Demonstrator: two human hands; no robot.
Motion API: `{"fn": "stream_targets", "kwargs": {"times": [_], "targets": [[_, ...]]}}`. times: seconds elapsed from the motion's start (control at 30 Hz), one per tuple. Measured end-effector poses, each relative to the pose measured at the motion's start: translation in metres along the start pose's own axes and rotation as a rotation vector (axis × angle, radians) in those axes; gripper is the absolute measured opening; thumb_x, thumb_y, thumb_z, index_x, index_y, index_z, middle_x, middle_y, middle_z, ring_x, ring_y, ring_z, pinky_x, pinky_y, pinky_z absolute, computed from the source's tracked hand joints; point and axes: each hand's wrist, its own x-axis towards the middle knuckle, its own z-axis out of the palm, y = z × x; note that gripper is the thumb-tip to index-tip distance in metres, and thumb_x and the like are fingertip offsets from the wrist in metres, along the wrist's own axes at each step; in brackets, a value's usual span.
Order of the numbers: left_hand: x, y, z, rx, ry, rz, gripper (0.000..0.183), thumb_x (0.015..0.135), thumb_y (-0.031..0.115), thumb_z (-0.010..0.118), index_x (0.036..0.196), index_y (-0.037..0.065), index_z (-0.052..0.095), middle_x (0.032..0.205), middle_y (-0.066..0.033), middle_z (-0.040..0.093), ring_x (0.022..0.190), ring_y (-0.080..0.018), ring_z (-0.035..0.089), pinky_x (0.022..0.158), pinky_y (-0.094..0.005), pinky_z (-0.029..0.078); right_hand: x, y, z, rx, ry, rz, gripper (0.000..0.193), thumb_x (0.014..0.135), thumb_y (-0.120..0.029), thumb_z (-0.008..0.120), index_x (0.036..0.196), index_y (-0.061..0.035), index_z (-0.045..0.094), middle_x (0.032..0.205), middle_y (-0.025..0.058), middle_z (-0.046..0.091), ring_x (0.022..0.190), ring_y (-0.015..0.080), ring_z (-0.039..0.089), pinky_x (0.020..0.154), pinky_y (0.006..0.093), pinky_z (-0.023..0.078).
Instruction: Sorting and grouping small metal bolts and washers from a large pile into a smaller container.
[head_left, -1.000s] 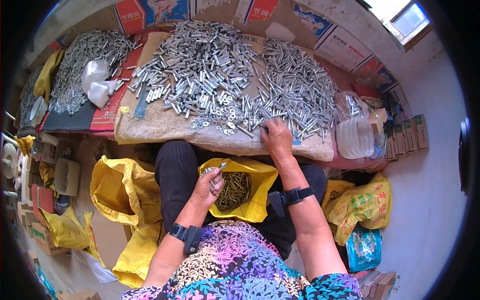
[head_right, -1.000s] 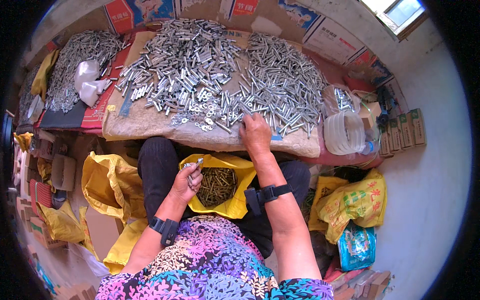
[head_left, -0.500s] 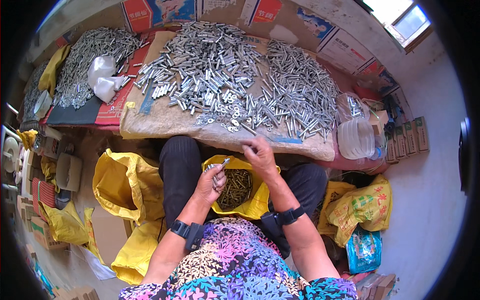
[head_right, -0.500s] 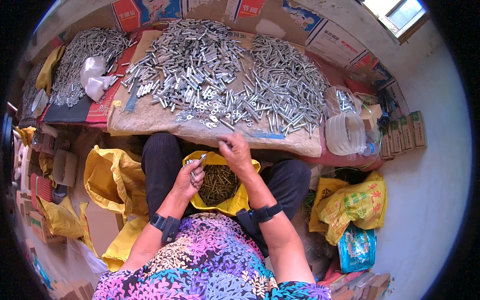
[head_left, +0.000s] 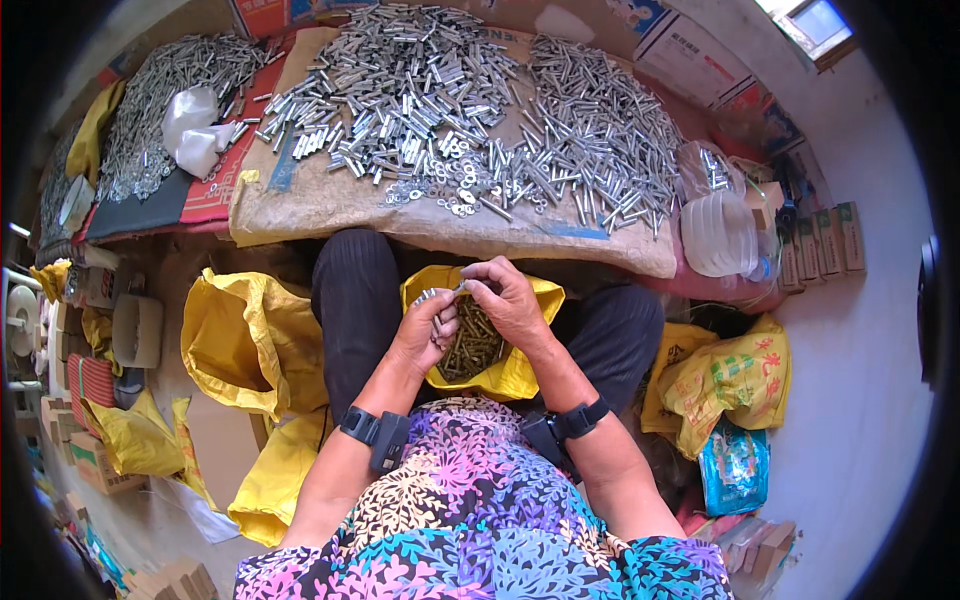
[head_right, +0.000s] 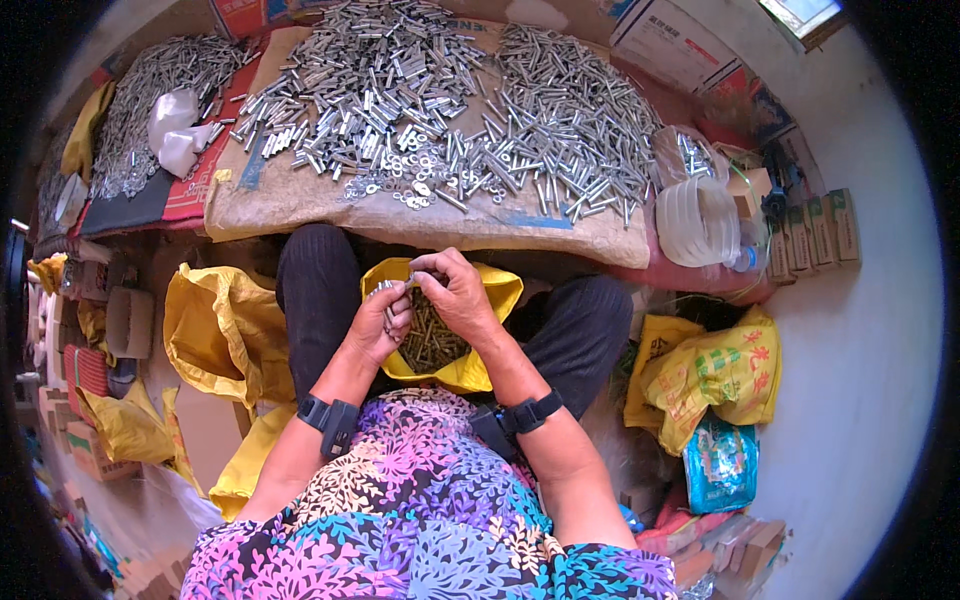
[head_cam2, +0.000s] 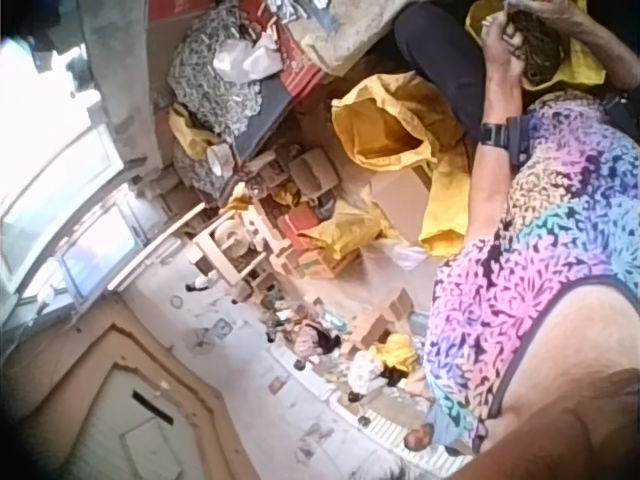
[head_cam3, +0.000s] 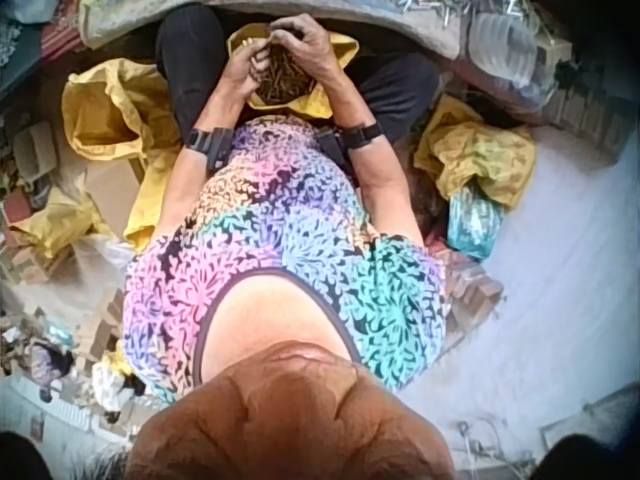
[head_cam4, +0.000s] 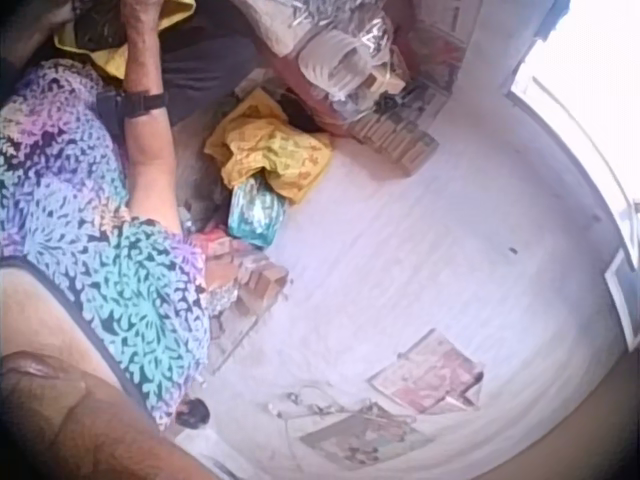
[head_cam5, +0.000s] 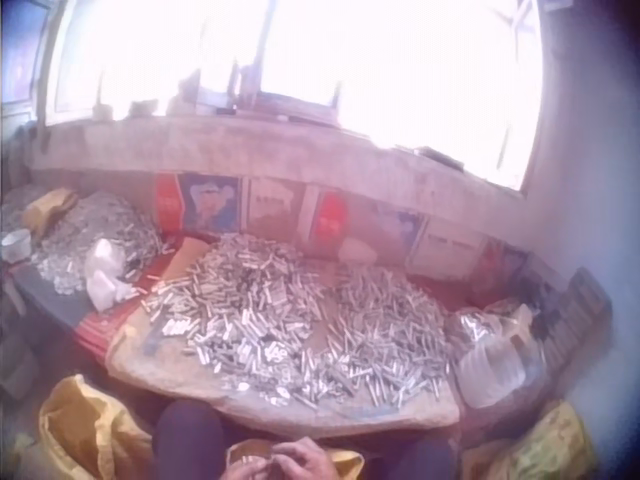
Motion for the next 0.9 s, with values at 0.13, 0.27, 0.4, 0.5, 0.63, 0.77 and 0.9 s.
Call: {"fn": "stream_targets", "kwargs": {"times": [0.13,0.27,0.4,0.5,0.63,0.77,0.9], "targets": [[0.001,-0.002,0.0,-0.015,0.008,-0.007,0.01,0.089,0.015,0.054,0.08,0.014,0.049,0.056,0.0048,0.04,0.044,-0.0061,0.041,0.035,-0.0192,0.028,-0.002,0.005,-0.002,-0.01,0.017,-0.029,0.015,0.083,-0.006,0.063,0.098,-0.0032,0.066,0.084,0.0026,0.053,0.075,0.0106,0.052,0.068,0.0228,0.042],[0.004,-0.003,-0.009,-0.035,-0.029,-0.005,0.007,0.091,0.019,0.053,0.087,0.013,0.051,0.06,0.0053,0.042,0.045,-0.0063,0.04,0.036,-0.0189,0.029,-0.002,-0.004,-0.003,-0.182,0.005,-0.096,0.017,0.079,-0.005,0.064,0.097,-0.0039,0.065,0.082,0.0095,0.056,0.074,0.0212,0.056,0.066,0.0285,0.045],[0.006,-0.001,-0.009,-0.033,-0.04,-0.005,0.007,0.091,0.018,0.053,0.087,0.013,0.052,0.06,0.0051,0.042,0.045,-0.0064,0.04,0.036,-0.019,0.029,0.0,-0.004,-0.006,-0.264,-0.018,-0.131,0.017,0.078,-0.005,0.065,0.095,-0.0036,0.065,0.078,0.0106,0.057,0.072,0.0228,0.057,0.065,0.0303,0.045],[0.001,0.001,-0.001,-0.014,0.003,0.008,0.01,0.089,0.014,0.053,0.08,0.013,0.049,0.055,0.0043,0.04,0.042,-0.0068,0.04,0.035,-0.0199,0.029,0.0,-0.007,-0.009,-0.244,-0.046,-0.097,0.016,0.078,-0.005,0.065,0.095,-0.0038,0.065,0.077,0.011,0.057,0.069,0.0234,0.058,0.063,0.0313,0.046],[-0.001,0.003,0.0,0.048,0.002,0.016,0.01,0.086,0.014,0.056,0.078,0.012,0.05,0.057,0.0034,0.044,0.044,-0.0072,0.043,0.037,-0.0199,0.03,-0.002,-0.016,-0.011,-0.267,-0.074,-0.043,0.016,0.079,-0.005,0.065,0.094,-0.0039,0.065,0.078,0.011,0.059,0.068,0.0224,0.059,0.062,0.0311,0.046],[-0.001,0.004,0.006,0.129,0.059,0.025,0.011,0.085,0.015,0.058,0.078,0.012,0.051,0.058,0.0031,0.045,0.045,-0.0076,0.044,0.037,-0.0202,0.031,-0.005,-0.011,-0.012,-0.224,-0.007,-0.056,0.014,0.079,-0.005,0.065,0.093,-0.0037,0.066,0.079,0.0097,0.059,0.069,0.02,0.059,0.063,0.0291,0.046],[0.004,0.002,0.004,0.101,0.06,0.025,0.011,0.085,0.015,0.059,0.078,0.012,0.051,0.059,0.0031,0.046,0.045,-0.0076,0.044,0.036,-0.0196,0.03,-0.006,-0.005,-0.009,-0.162,0.033,-0.128,0.016,0.078,-0.001,0.065,0.093,-0.0038,0.066,0.079,0.009,0.06,0.07,0.0197,0.06,0.063,0.0283,0.046]]}}
